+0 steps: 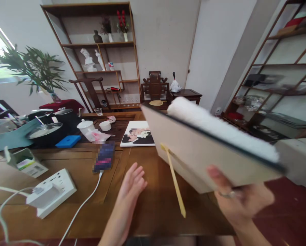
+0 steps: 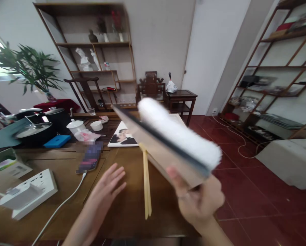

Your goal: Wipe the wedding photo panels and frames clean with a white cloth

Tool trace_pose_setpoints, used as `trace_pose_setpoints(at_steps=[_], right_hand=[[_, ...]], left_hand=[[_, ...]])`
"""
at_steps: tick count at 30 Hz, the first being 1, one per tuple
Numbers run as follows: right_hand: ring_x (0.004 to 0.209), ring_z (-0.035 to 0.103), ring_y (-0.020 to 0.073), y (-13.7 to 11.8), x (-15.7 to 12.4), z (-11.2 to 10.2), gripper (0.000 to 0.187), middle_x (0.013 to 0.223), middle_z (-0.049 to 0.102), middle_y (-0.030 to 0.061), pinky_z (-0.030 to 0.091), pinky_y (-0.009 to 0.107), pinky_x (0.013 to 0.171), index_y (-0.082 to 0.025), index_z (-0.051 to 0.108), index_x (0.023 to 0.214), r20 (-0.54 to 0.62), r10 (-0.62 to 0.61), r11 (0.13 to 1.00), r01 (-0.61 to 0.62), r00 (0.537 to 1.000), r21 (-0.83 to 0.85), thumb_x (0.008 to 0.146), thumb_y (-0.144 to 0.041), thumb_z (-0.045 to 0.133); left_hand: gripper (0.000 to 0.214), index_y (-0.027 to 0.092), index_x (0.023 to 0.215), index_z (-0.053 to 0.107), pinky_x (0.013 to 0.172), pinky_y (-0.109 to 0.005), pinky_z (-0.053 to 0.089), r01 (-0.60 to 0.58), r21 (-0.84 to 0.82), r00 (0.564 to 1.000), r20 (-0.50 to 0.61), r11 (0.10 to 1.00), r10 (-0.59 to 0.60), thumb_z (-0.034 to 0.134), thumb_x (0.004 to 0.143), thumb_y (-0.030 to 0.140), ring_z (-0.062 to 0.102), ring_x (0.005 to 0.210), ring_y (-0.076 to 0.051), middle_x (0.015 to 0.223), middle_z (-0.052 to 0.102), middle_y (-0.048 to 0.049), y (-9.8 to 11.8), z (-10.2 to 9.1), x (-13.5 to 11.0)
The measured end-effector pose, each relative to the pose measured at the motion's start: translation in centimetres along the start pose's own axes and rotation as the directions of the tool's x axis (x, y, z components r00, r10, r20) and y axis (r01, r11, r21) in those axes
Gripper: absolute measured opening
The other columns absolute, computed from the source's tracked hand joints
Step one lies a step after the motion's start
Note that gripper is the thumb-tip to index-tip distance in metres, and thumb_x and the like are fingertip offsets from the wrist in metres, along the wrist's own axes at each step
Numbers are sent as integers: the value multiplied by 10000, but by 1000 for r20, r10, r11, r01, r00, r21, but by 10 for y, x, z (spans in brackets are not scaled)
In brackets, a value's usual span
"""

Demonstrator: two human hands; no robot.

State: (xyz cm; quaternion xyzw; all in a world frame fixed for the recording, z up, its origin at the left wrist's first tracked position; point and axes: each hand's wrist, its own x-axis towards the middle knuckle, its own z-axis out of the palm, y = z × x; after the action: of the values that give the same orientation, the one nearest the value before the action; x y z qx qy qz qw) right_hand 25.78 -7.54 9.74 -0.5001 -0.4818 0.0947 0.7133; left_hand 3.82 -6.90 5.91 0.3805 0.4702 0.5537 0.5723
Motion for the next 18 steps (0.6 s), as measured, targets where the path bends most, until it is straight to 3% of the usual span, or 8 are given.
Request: trace_pose_setpoints(at_steps=[3, 5, 8, 11, 13, 15, 18], right_hand=[[1058, 595, 291, -6, 14, 8, 300, 1021, 680, 93, 503, 482, 895, -152, 640, 1042, -322, 55, 987, -3, 945, 158, 772, -278, 677], [1029, 614, 256, -7, 17, 12, 353, 1048, 679, 72, 537, 431, 859, -169, 615, 1126, -358, 225, 945, -114, 906, 306, 795, -284, 655], [982, 643, 251, 5, 11, 11, 414, 1055, 685, 64, 576, 421, 781, -185, 554, 1219, -203, 441, 856, -341, 874, 390, 841, -350, 594], [957, 658, 271, 29, 3, -1, 461, 989, 709, 79, 560, 460, 808, -174, 587, 1176, -64, 543, 781, -476, 837, 404, 896, -503, 426], [955, 659, 280, 46, 1, -14, 528, 935, 724, 81, 537, 462, 851, -185, 644, 1089, 48, 594, 728, -561, 803, 393, 893, -576, 347], [967, 653, 291, 61, 3, -26, 492, 935, 728, 74, 525, 454, 870, -203, 672, 1040, 143, 646, 667, -646, 750, 372, 859, -583, 419], [955, 650, 309, 80, 10, -43, 455, 966, 725, 77, 534, 448, 838, -200, 680, 1030, 177, 730, 572, -733, 660, 368, 774, -560, 574]], left_hand=[[787, 204, 1396, 343, 1017, -451, 408, 18, 20, 998, -52, 1000, -17, 700, 720, 386, 401, 1312, -317, 1409, 445, -178, -35, 13, 6], [740, 166, 1345, 426, 987, -447, 439, 58, -60, 998, 14, 997, -57, 706, 713, 430, 490, 1238, -336, 1332, 529, -195, -43, 21, 6], [623, 179, 1261, 519, 910, -438, 502, 146, -142, 989, 2, 979, -147, 683, 736, 471, 592, 1119, -343, 1229, 621, -166, -40, 25, 1], [508, 245, 1262, 510, 829, -398, 551, 215, -168, 958, -156, 962, -242, 602, 813, 465, 653, 1028, -302, 1180, 661, -109, -31, 19, 1], [434, 226, 1245, 523, 772, -373, 572, 267, -178, 925, -226, 947, -304, 572, 851, 400, 689, 945, -282, 1101, 698, -106, -24, 11, 4], [382, 187, 1231, 536, 710, -344, 585, 271, -142, 904, -301, 952, -303, 568, 864, 293, 717, 841, -261, 1000, 728, -112, -15, 2, 9], [358, 128, 1228, 536, 640, -311, 588, 268, -101, 875, -391, 958, -286, 536, 876, 198, 728, 712, -235, 860, 744, -118, 3, -11, 14]])
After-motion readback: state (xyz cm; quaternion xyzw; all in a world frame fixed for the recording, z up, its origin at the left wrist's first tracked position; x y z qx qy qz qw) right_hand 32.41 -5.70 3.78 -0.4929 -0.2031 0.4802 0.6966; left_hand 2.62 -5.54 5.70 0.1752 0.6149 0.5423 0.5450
